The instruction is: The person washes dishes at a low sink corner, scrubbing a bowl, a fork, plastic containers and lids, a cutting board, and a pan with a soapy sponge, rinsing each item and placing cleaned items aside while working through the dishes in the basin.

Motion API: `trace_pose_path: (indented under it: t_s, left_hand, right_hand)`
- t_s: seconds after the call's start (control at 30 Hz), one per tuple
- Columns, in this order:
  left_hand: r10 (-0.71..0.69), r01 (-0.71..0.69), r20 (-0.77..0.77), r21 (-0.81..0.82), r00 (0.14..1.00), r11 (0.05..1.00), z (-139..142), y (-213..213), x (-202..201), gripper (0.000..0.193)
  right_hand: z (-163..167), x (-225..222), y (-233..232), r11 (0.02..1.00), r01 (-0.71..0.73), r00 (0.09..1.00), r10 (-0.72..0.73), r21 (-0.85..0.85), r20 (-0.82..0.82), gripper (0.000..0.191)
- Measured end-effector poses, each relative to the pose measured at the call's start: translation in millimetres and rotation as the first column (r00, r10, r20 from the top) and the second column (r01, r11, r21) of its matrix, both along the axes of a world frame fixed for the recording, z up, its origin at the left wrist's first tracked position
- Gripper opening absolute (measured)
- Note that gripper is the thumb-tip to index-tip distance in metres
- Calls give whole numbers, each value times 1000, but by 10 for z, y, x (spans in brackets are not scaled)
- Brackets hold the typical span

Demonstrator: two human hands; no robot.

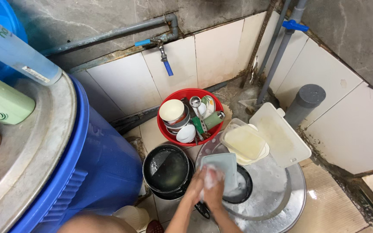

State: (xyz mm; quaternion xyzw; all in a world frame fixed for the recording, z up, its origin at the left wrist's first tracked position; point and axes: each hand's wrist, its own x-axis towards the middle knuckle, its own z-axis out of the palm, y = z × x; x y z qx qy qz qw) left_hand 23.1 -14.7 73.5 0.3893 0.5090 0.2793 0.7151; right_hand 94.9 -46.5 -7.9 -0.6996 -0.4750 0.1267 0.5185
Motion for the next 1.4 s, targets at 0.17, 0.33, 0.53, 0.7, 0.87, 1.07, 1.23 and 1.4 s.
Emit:
trace_pose_path:
  t_s: [0.17,0.33,0.53,0.7,0.87,1.07,1.23,1.4]
  left_hand:
    - [-100,102,-74,19,992,995,-36,22,16,81]
    - [186,-32,420,-348,888,937,-108,152,-102,103]
    - [10,-9,8,-143,1000,990,-162,9,-27,64]
    - [81,-29,438,-125,895,992,-120,37,-37,60]
    - [-20,102,485,-144,874,984,-138,129,-149,77]
    - [-51,39,123,102,991,994,-172,-150,58,58]
    - [-33,28,57,90,998,996,-17,-271,149,59]
    - [0,-14,116,123,993,992,-9,-243,123,56]
  right_hand:
    - [390,388,135,969,23,997,-39,-246,-61,41]
    - [455,-39,-84,950,-234,964,199,208,176,30]
    - [460,254,75,994,-103,983,106,25,-151,32]
    - [498,121,-51,979,-199,970,192,-37,-149,35]
    - [442,-59,-194,946,-296,953,285,130,100,27]
    - [381,446,151,987,-126,990,119,100,69,24]
    - [107,927,221,989,138,988,-135,42,-78,22]
    - [-66,1172,245,951,296,946,-305,-91,-114,21]
